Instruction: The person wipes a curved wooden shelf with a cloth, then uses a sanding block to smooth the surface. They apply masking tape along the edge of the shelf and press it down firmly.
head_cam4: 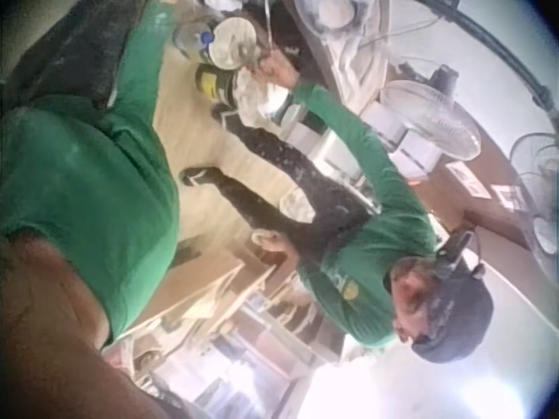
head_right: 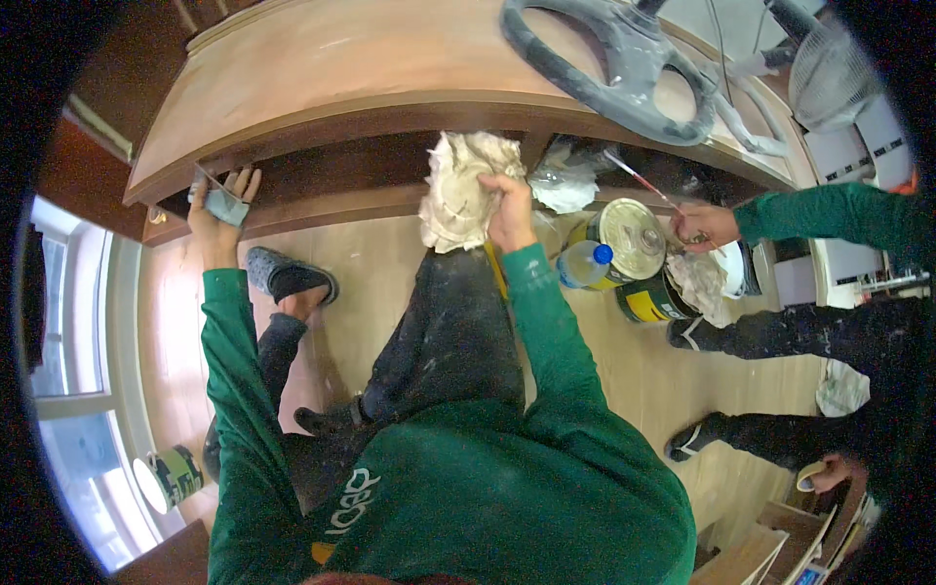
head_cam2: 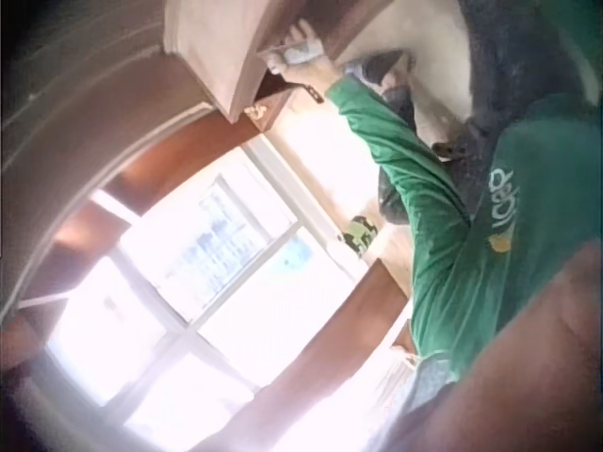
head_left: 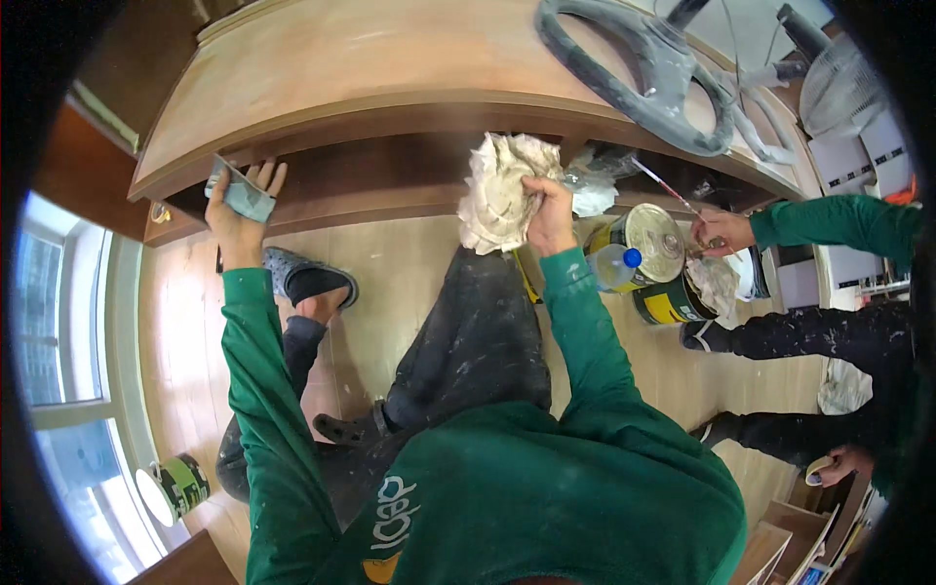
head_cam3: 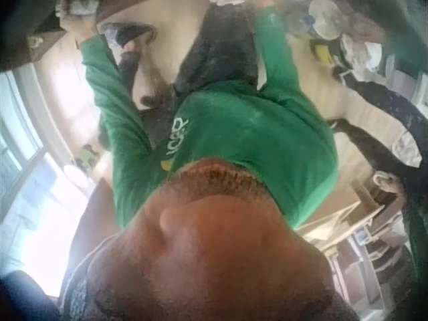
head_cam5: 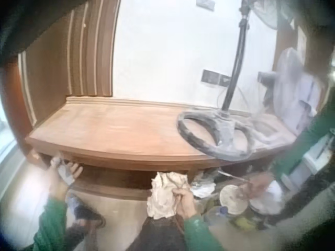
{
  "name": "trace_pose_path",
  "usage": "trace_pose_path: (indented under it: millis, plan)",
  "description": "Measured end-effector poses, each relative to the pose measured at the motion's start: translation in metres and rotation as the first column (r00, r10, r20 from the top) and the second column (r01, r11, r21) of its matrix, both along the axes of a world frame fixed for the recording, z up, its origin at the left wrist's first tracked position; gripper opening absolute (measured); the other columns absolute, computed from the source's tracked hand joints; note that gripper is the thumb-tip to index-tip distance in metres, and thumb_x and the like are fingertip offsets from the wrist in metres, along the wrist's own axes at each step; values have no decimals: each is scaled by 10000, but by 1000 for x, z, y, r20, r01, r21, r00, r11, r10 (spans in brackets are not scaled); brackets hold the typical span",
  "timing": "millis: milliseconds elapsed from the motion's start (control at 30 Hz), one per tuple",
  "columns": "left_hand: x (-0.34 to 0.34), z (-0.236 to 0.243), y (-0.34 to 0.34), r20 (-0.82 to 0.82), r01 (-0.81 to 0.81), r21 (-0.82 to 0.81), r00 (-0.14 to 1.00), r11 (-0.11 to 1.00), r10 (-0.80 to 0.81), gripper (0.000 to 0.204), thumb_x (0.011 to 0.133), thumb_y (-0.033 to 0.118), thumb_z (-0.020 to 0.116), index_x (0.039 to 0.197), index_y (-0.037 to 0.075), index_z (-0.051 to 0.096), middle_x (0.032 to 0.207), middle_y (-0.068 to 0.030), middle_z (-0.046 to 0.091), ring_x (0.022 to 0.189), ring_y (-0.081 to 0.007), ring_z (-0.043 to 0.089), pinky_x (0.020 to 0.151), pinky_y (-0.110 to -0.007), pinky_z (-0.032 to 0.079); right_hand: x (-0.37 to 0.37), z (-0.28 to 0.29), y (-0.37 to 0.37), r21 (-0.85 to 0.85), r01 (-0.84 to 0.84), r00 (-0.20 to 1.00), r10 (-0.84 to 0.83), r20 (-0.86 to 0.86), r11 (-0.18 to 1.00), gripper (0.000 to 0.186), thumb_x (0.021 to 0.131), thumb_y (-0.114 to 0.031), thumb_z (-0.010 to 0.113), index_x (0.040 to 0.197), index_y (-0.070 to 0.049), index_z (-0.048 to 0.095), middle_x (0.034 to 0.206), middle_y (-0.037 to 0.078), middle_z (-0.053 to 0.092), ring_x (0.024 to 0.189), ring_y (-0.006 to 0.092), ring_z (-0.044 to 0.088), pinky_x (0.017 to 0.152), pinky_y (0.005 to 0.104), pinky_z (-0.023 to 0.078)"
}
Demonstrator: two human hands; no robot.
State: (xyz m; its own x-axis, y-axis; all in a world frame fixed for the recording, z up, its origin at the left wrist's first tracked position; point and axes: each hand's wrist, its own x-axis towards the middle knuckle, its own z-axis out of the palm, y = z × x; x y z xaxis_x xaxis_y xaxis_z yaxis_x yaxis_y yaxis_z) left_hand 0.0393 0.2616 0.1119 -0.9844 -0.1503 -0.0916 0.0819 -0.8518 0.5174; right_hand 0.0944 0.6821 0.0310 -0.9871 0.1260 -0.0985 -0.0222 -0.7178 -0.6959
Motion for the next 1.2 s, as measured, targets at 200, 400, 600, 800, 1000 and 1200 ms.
trace_pose_path:
  millis: [200, 400, 600, 800, 1000, 1200]
  plan:
    - [4, -5, -18, 2, -12, -14, 1000, 1000, 12, 377, 910, 193, 562, 1236, 37, 455, 1506, -306, 171, 1353, -515, 285, 1099, -660, 279, 4, 17, 17, -67, 179, 982, -183, -54, 982, 233, 745, -52, 600, 956, 36, 649, 956, 108, 675, 897, 235, 643, 894, 341, 487]
    - [8, 7, -38, 26, -81, -93, 996, 992, 84, 467, 911, 193, 540, 1328, 41, 394, 1428, -355, 332, 1338, -494, 342, 1081, -651, 278, -6, 22, -20, -137, 329, 944, -328, 32, 934, 294, 885, -109, 597, 1142, 32, 582, 1053, 126, 659, 977, 261, 648, 885, 420, 530]
    - [2, 8, -88, 66, -190, -147, 977, 971, 201, 468, 936, 204, 496, 1351, 33, 364, 1442, -355, 304, 1330, -518, 334, 1081, -655, 276, -53, 54, -191, -116, 487, 847, -436, 305, 866, 151, 920, -81, 608, 1063, -67, 561, 1005, 78, 638, 846, 213, 655, 760, 404, 576]
    - [-32, 4, -114, 99, -91, -98, 990, 991, 101, 558, 938, 214, 494, 1411, 6, 283, 1454, -354, 269, 1332, -516, 323, 1083, -645, 294, -74, 60, -315, -125, 232, 950, -197, 243, 965, 371, 779, 4, 715, 1117, -28, 565, 997, 66, 620, 860, 226, 627, 799, 403, 540]
    - [-17, 0, -117, 71, -236, -119, 967, 964, 245, 518, 923, 179, 534, 1374, 14, 340, 1447, -305, 302, 1342, -479, 321, 1080, -649, 304, -45, 41, -85, -67, 222, 973, -217, 75, 973, 188, 931, -136, 596, 1085, -27, 584, 1043, 103, 654, 917, 243, 658, 831, 395, 550]
    - [-20, -14, -66, 46, -215, -35, 975, 976, 216, 399, 912, 149, 528, 1294, 61, 452, 1475, -261, 302, 1367, -433, 320, 1085, -637, 305, -68, 61, -171, 6, 668, 727, -655, 209, 744, 210, 929, -125, 607, 1098, -14, 550, 1114, 84, 604, 918, 187, 609, 840, 372, 531]
